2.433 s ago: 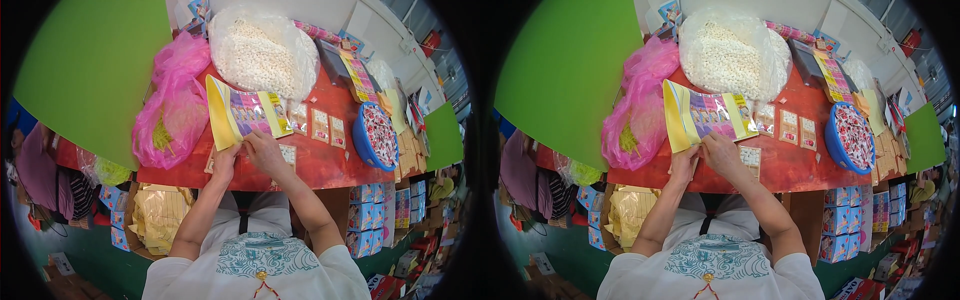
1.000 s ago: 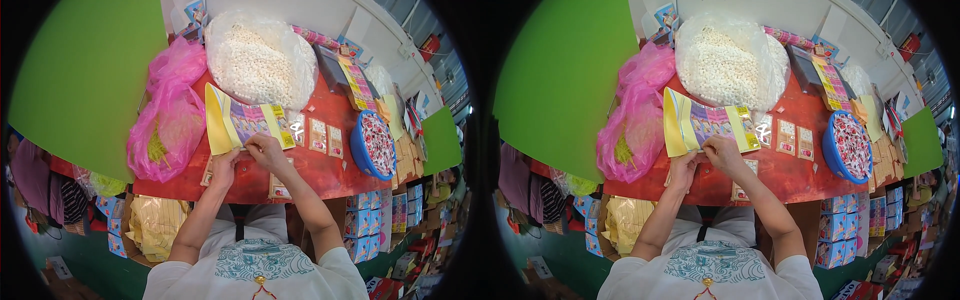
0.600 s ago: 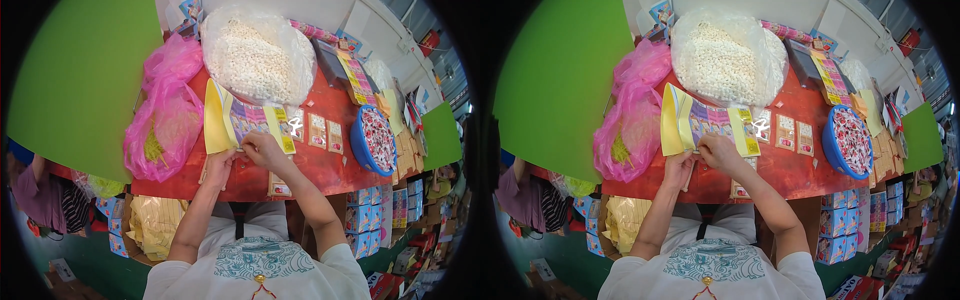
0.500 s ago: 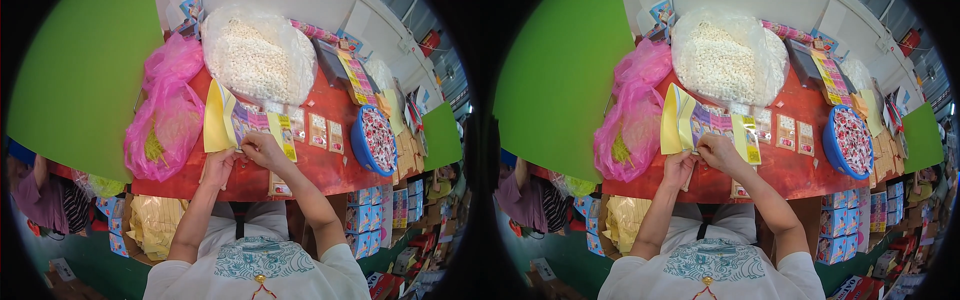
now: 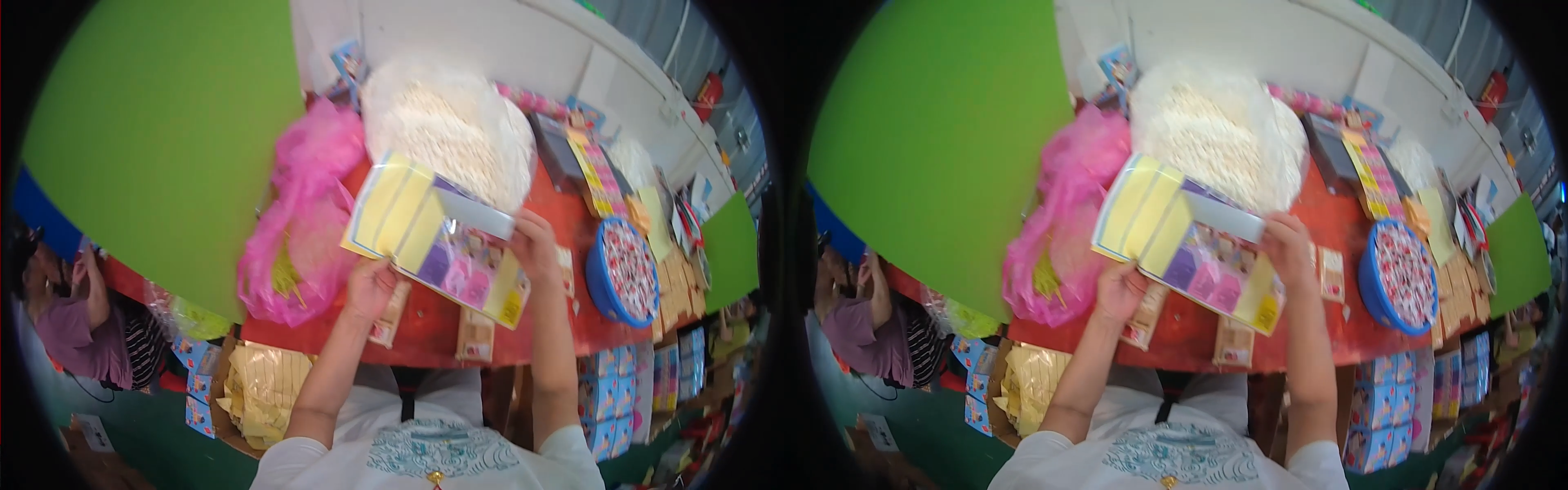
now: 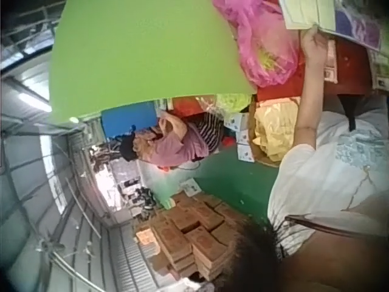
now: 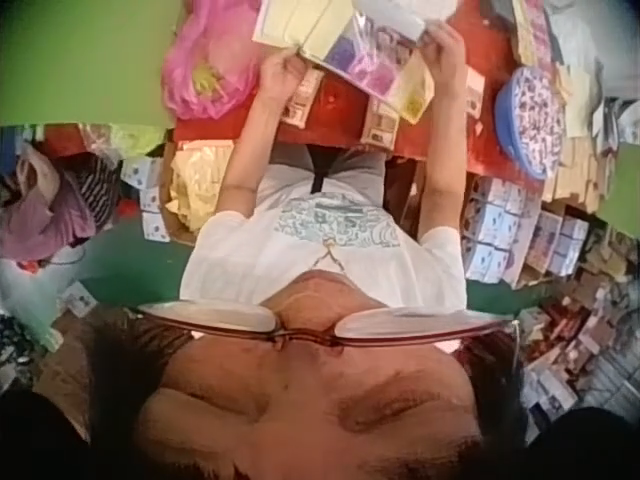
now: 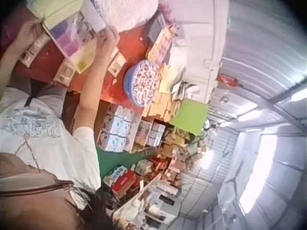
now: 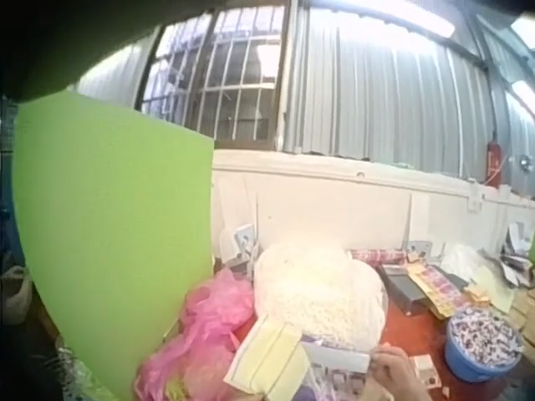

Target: Packaging small white items into plastic bags and sealing them with decorative cardboard headers.

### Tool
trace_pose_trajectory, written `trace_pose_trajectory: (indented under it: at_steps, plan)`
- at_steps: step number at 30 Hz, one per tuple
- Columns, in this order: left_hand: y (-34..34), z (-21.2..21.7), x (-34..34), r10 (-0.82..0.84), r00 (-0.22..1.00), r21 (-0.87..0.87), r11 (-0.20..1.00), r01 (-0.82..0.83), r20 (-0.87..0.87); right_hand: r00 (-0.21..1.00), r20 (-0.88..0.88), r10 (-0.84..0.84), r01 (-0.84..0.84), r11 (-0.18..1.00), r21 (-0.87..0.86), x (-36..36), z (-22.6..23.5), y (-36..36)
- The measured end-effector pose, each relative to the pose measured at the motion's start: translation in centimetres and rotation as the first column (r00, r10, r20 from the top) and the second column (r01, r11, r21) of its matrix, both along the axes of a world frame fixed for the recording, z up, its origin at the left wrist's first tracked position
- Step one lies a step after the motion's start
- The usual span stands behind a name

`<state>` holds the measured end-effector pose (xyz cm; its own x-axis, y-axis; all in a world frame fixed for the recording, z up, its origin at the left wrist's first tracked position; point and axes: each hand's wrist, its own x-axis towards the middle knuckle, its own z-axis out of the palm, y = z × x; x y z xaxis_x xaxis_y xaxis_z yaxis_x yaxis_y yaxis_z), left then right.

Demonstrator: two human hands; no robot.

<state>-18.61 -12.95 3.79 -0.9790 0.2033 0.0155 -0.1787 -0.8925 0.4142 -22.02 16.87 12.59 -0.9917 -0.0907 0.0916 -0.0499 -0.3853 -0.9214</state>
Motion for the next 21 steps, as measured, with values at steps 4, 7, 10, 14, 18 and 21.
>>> trace_pose_trajectory:
  at_steps: [4,7,10,14,18,21]
  plan:
    - [-1.6,1.6,-2.3,0.063,0.982,-0.033,0.997,-0.070,-0.177,0.993,-0.093,-0.077,0.060,0.984,-0.168,1.7,3.3,1.8]
    - [-1.3,1.5,-6.0,0.030,0.963,-0.041,0.998,-0.043,-0.267,0.883,-0.401,-0.245,0.229,0.969,-0.090,2.4,1.9,6.9]
    - [-1.4,3.4,-8.2,0.119,0.971,0.016,0.993,-0.118,-0.206,0.937,-0.060,-0.343,0.269,0.821,-0.503,3.7,1.2,11.6]
    - [-2.8,3.4,-12.4,0.262,0.961,-0.066,0.961,-0.268,-0.084,0.935,-0.141,-0.326,0.218,0.841,-0.495,6.2,0.1,13.6]
    - [-1.8,2.1,-13.0,0.359,0.894,-0.287,0.916,-0.281,0.270,0.937,-0.147,-0.318,0.265,0.918,-0.294,8.5,2.0,8.0]
    - [0.5,2.2,-8.6,0.352,0.933,-0.554,0.765,-0.329,-0.069,0.946,-0.094,-0.311,0.299,0.946,-0.123,9.5,0.9,4.6]
